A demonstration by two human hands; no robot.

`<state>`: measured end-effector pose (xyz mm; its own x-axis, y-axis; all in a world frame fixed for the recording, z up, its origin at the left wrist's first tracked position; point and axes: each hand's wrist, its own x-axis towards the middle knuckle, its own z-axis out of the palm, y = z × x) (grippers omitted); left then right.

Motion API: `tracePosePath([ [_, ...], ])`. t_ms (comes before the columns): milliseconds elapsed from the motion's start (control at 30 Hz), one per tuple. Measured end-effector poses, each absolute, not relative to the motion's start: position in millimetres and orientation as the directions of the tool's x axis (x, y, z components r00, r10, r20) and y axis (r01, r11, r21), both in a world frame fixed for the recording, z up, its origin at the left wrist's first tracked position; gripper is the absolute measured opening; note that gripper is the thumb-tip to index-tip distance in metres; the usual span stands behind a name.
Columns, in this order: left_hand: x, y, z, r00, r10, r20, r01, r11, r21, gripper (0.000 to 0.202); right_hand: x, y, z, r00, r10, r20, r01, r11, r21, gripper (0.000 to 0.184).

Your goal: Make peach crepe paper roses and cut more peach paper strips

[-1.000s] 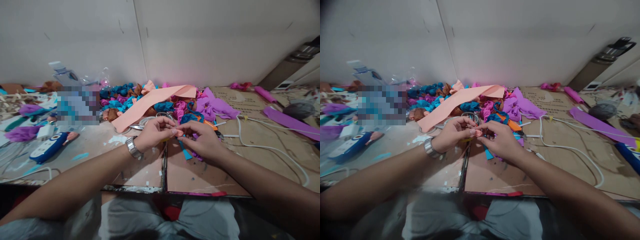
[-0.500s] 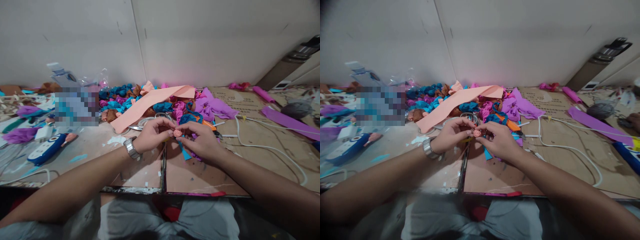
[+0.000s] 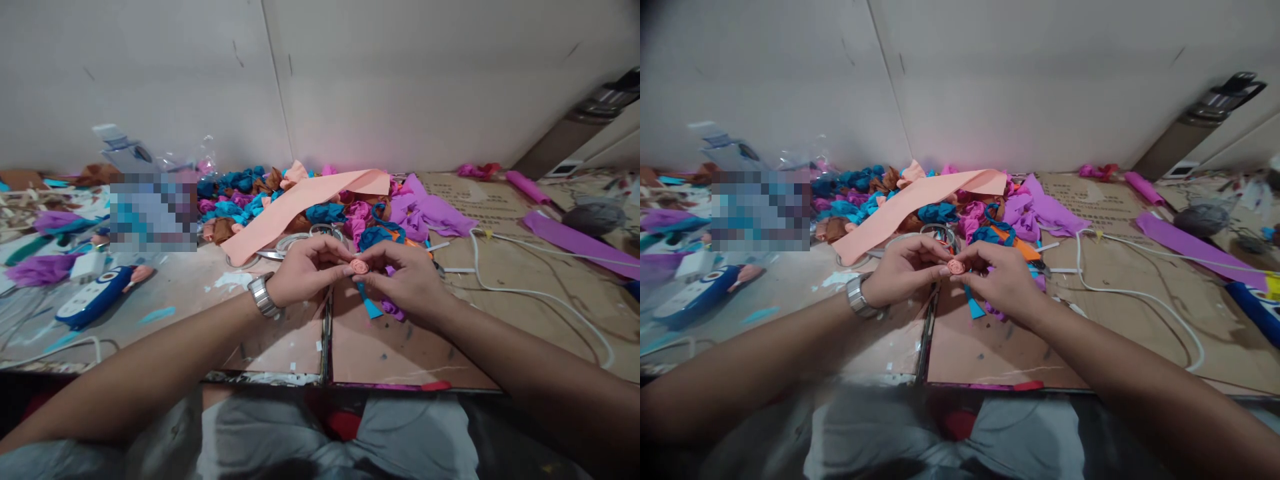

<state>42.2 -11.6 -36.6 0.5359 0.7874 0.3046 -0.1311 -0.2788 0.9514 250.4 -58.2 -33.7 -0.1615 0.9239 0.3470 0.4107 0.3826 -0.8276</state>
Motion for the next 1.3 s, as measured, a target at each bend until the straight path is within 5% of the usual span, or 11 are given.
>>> tracePosePath([
  [333, 41.6, -11.7, -32.1, 0.473, 0.802, 0.364, -0.060, -0.383, 0.922, 0.020, 249.2, -59.0, -32.8, -0.177, 0.928, 0.328, 0.270, 0.366, -0.890, 0.031],
  [567, 42.8, -13.7, -24.9, 0.480, 0.749, 0.458, -0.077, -0.484, 0.872, 0.011, 250.5, -60.3, -27.8, -0.165, 0.903, 0.397, 0.305, 0.430, -0.850, 0.021],
  [933, 42.7, -15.9, -32.5, 0.480, 0.813, 0.330, -0.187, -0.273, 0.944, 0.038, 247.2, -61.9, -26.0, -0.162, 0.912, 0.376, 0.274, 0.407, -0.871, 0.034],
  [1067, 44.1, -16.6, -32.5, 0.480, 0.819, 0.314, -0.212, -0.239, 0.948, 0.046, 247.7, -63.7, -22.3, -0.162, 0.896, 0.414, 0.352, 0.445, -0.824, 0.019],
  [1300, 44.2, -18.2, -34.0, 0.490, 0.818, 0.301, -0.222, -0.216, 0.951, 0.039, 247.8, -63.7, -22.8, -0.161, 0.897, 0.411, 0.326, 0.442, -0.836, 0.020],
])
